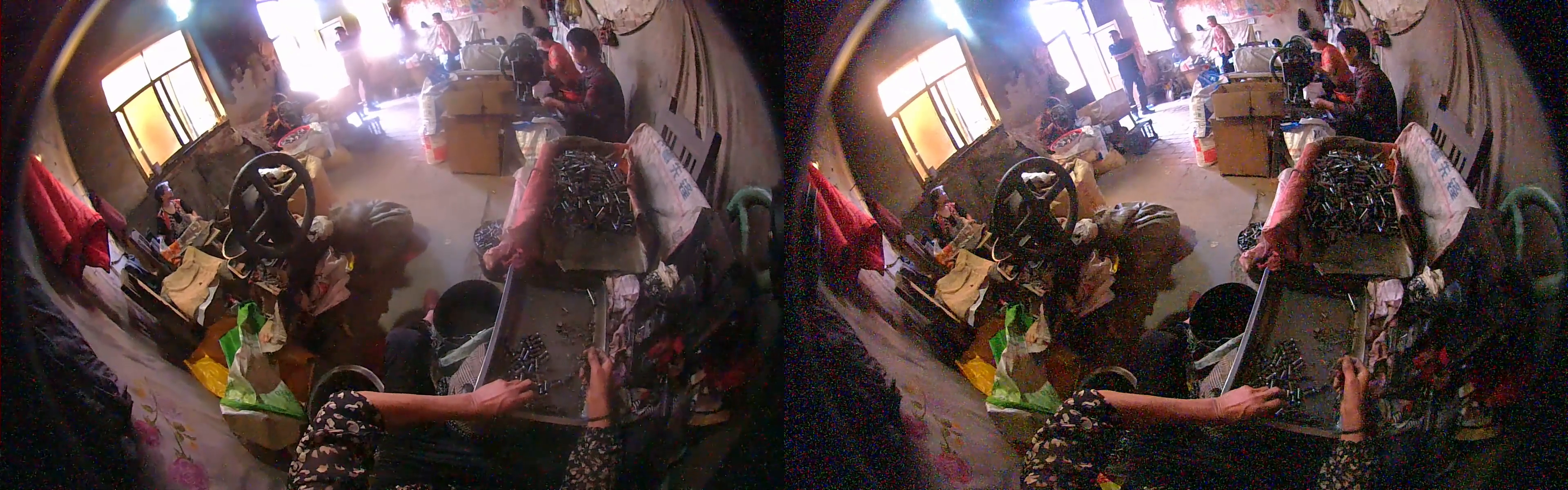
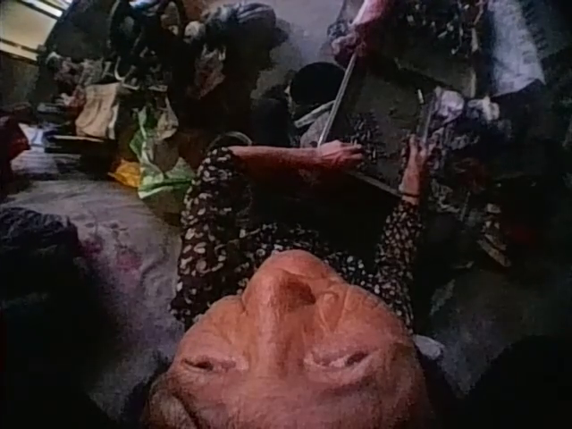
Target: The person assembles small metal parts into larger units by hand, placing them onto a metal tray.
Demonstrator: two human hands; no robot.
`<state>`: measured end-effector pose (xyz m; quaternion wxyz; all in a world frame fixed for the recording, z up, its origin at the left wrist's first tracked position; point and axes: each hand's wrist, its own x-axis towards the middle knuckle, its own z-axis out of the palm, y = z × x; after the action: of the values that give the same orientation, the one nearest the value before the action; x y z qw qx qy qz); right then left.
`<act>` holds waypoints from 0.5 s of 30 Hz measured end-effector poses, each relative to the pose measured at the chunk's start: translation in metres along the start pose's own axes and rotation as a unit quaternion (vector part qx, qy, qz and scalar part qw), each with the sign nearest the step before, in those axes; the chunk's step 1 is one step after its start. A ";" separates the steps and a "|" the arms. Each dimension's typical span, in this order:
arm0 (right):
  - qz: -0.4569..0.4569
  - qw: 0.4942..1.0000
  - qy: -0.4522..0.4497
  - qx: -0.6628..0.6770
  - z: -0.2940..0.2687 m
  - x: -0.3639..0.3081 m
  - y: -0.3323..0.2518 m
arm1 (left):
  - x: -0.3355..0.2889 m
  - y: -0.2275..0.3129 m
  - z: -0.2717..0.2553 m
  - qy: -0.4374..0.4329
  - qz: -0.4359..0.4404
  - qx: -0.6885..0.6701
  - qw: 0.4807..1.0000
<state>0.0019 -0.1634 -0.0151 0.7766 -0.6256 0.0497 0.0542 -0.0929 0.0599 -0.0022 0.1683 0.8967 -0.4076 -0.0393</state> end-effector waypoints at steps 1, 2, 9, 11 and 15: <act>0.004 1.000 0.001 -0.004 0.000 0.000 0.000 | 0.000 0.000 0.001 0.000 0.000 0.000 1.000; 0.008 1.000 0.001 -0.008 -0.001 0.000 -0.001 | 0.001 0.000 0.003 0.000 -0.006 0.000 1.000; 0.005 1.000 0.008 -0.003 0.002 -0.002 -0.004 | 0.002 -0.001 0.001 0.007 -0.003 -0.006 1.000; -0.011 1.000 -0.003 0.001 0.001 -0.001 -0.001 | 0.002 -0.001 0.001 0.008 -0.004 -0.005 1.000; 0.008 1.000 0.010 -0.009 0.001 -0.003 -0.003 | 0.002 0.001 -0.003 -0.013 -0.017 -0.008 1.000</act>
<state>-0.0009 -0.1633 -0.0116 0.7697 -0.6330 0.0615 0.0549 -0.0917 0.0581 0.0013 0.1690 0.9015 -0.3942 -0.0573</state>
